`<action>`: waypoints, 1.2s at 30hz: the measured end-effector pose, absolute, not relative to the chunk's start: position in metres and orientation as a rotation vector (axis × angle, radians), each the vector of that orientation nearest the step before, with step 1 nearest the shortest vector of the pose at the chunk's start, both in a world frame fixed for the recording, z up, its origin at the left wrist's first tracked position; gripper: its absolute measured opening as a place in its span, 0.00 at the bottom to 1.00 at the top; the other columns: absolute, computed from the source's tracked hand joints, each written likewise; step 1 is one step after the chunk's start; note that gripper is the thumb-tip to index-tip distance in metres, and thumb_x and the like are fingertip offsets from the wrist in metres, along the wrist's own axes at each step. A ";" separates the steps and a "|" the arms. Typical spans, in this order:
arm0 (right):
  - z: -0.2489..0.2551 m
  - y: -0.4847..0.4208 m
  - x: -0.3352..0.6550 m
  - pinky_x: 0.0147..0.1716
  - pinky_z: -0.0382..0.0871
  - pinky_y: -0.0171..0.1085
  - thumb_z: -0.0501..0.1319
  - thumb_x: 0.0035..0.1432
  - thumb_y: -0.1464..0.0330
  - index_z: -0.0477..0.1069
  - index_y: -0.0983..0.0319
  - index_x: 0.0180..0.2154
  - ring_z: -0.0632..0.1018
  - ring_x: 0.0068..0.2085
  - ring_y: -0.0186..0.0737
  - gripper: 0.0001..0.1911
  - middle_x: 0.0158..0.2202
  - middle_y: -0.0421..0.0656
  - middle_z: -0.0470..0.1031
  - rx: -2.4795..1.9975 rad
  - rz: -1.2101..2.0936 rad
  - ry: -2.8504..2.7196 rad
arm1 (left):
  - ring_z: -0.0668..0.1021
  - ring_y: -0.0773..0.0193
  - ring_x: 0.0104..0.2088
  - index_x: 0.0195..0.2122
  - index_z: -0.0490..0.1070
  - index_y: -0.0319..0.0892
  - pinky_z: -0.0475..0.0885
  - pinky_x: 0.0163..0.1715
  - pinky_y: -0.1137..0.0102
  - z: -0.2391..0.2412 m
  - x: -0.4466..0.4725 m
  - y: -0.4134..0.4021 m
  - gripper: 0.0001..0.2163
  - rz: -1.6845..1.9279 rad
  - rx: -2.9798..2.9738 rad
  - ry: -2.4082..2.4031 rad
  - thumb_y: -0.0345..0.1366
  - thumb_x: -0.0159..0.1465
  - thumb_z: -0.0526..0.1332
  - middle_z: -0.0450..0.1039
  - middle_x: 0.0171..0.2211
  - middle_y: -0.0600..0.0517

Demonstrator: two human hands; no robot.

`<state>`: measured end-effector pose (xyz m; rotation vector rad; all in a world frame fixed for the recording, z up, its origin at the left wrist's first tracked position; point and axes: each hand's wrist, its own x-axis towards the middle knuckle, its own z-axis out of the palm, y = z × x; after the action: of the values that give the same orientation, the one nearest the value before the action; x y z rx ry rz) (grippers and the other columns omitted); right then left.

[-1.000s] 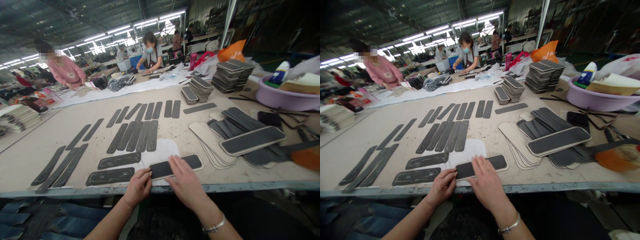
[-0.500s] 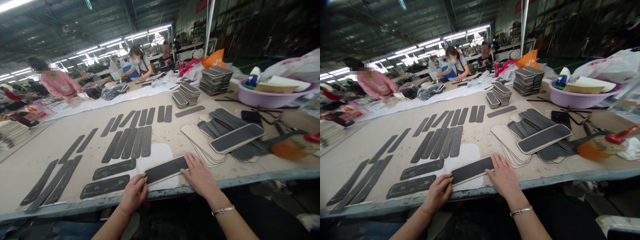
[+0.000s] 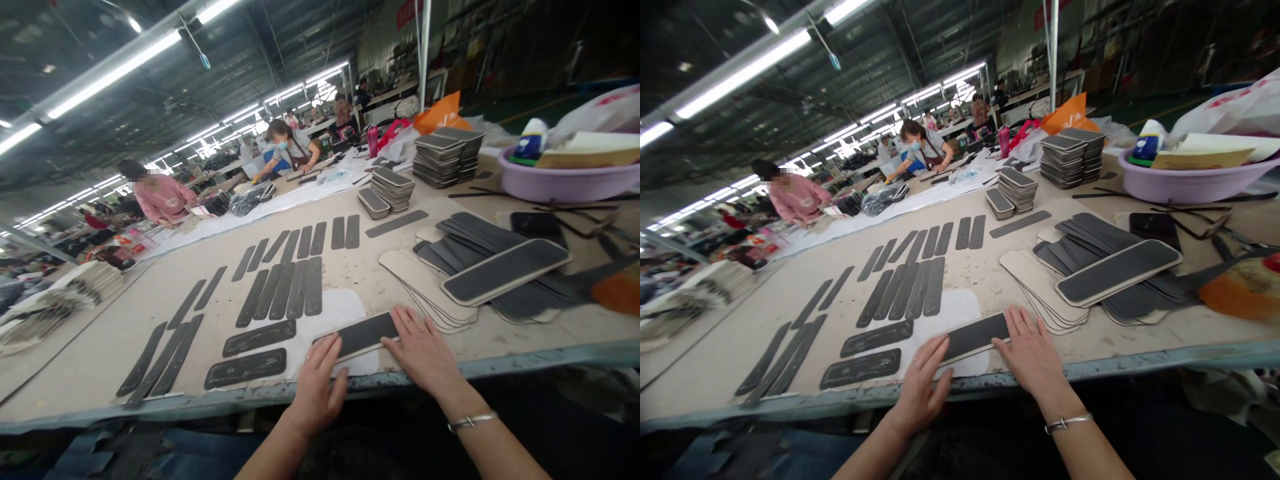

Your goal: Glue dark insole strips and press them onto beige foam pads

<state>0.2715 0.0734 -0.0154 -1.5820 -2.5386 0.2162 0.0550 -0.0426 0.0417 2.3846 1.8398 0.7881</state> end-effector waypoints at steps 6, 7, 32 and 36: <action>-0.022 0.074 0.272 0.61 0.39 0.51 0.42 0.63 0.51 0.51 0.68 0.63 0.47 0.65 0.47 0.36 0.65 0.46 0.46 -1.559 0.161 -2.547 | 0.49 0.44 0.65 0.63 0.49 0.28 0.54 0.61 0.49 0.029 0.111 0.000 0.34 0.230 2.395 1.733 0.50 0.64 0.51 0.47 0.64 0.34; -0.021 0.074 0.272 0.62 0.39 0.51 0.42 0.62 0.51 0.51 0.68 0.63 0.47 0.65 0.47 0.35 0.65 0.45 0.46 -1.572 0.163 -2.548 | 0.48 0.45 0.65 0.63 0.48 0.29 0.53 0.61 0.49 0.025 0.109 0.000 0.35 0.175 2.389 1.757 0.52 0.64 0.49 0.45 0.65 0.35; 0.046 0.064 0.298 0.55 0.62 0.43 0.54 0.61 0.63 0.58 0.66 0.60 0.64 0.58 0.47 0.27 0.62 0.51 0.56 -1.403 0.478 -2.090 | 0.75 0.56 0.37 0.41 0.68 0.40 0.67 0.37 0.66 0.063 0.011 0.026 0.18 -0.167 1.814 2.009 0.38 0.48 0.63 0.73 0.35 0.50; 0.071 0.067 0.329 0.51 0.67 0.42 0.52 0.63 0.65 0.64 0.64 0.55 0.70 0.53 0.44 0.20 0.53 0.49 0.68 -1.234 0.371 -1.868 | 0.72 0.63 0.29 0.28 0.67 0.40 0.64 0.29 0.71 0.085 0.023 0.036 0.12 0.043 1.675 1.701 0.45 0.56 0.57 0.68 0.25 0.55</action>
<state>0.3292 0.0672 0.0709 -1.2343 -1.8684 0.3709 0.0233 0.0359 0.0846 1.6755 1.7006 0.0428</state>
